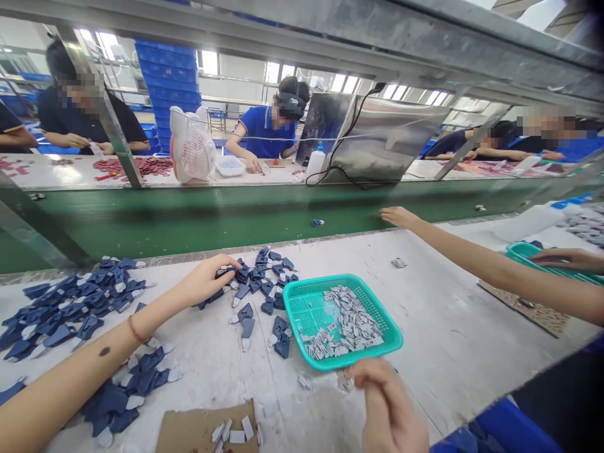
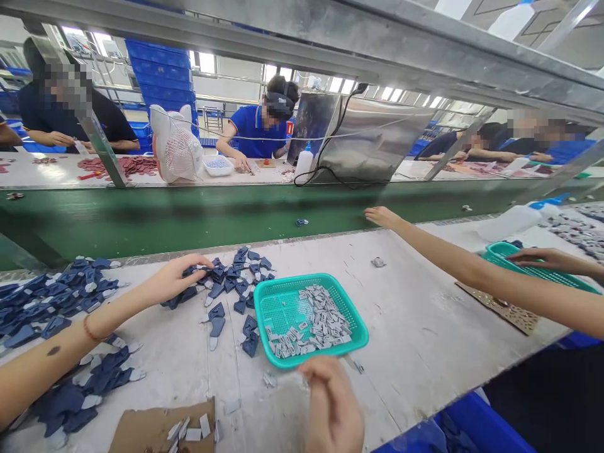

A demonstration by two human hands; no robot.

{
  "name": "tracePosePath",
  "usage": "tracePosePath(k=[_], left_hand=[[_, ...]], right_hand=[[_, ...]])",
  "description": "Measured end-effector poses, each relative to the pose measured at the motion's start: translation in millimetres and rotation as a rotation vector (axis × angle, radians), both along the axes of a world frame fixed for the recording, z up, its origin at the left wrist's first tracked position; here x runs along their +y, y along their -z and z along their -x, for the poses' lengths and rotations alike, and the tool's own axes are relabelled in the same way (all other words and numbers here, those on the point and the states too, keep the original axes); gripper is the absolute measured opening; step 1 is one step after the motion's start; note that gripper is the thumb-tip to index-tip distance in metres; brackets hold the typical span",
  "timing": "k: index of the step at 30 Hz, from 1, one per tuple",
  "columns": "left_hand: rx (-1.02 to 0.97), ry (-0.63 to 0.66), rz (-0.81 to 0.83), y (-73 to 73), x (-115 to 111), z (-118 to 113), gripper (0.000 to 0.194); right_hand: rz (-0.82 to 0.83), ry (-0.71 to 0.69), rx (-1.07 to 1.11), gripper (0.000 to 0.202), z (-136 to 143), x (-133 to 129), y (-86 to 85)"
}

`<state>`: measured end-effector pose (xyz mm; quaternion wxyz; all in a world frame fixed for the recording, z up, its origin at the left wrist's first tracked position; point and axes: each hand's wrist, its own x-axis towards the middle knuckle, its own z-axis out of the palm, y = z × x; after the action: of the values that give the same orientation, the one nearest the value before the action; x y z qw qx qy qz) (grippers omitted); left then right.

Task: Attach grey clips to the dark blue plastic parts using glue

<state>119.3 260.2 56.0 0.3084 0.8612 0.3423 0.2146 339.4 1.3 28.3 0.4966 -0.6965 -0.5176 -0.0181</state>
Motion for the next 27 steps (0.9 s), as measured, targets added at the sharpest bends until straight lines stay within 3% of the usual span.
tracePosePath(k=[2, 5, 10, 13, 17, 24, 27], left_hand=[[-0.006, -0.032, 0.003, -3.5, -16.9, 17.9, 0.027], [-0.022, -0.080, 0.026, -8.6, -42.7, 40.3, 0.028], [-0.015, -0.141, 0.111, -11.1, -81.0, 68.8, 0.028], [0.007, -0.157, 0.153, -7.5, -100.9, 81.7, 0.029], [0.004, -0.195, 0.142, 4.6, -128.6, 94.9, 0.028], [-0.128, -0.299, 0.177, 29.0, -181.0, 105.8, 0.026], [-0.220, -0.326, 0.073, 31.2, -198.2, 107.1, 0.023]], right_hand=[[0.163, -0.016, -0.309, 0.029, -33.5, 22.7, -16.9], [0.342, -0.159, -0.470, 0.024, -77.1, 64.7, -27.0], [0.558, -0.329, -0.755, 0.015, -109.3, 110.7, -10.9], [0.611, -0.332, -0.877, 0.006, -115.0, 117.4, 1.2], [0.639, -0.283, -0.959, 0.011, -120.9, 119.8, 9.4], [0.640, -0.326, -0.949, 0.018, -123.4, 125.0, 10.5], [0.610, -0.372, -0.895, 0.025, -124.6, 126.4, 8.5]])
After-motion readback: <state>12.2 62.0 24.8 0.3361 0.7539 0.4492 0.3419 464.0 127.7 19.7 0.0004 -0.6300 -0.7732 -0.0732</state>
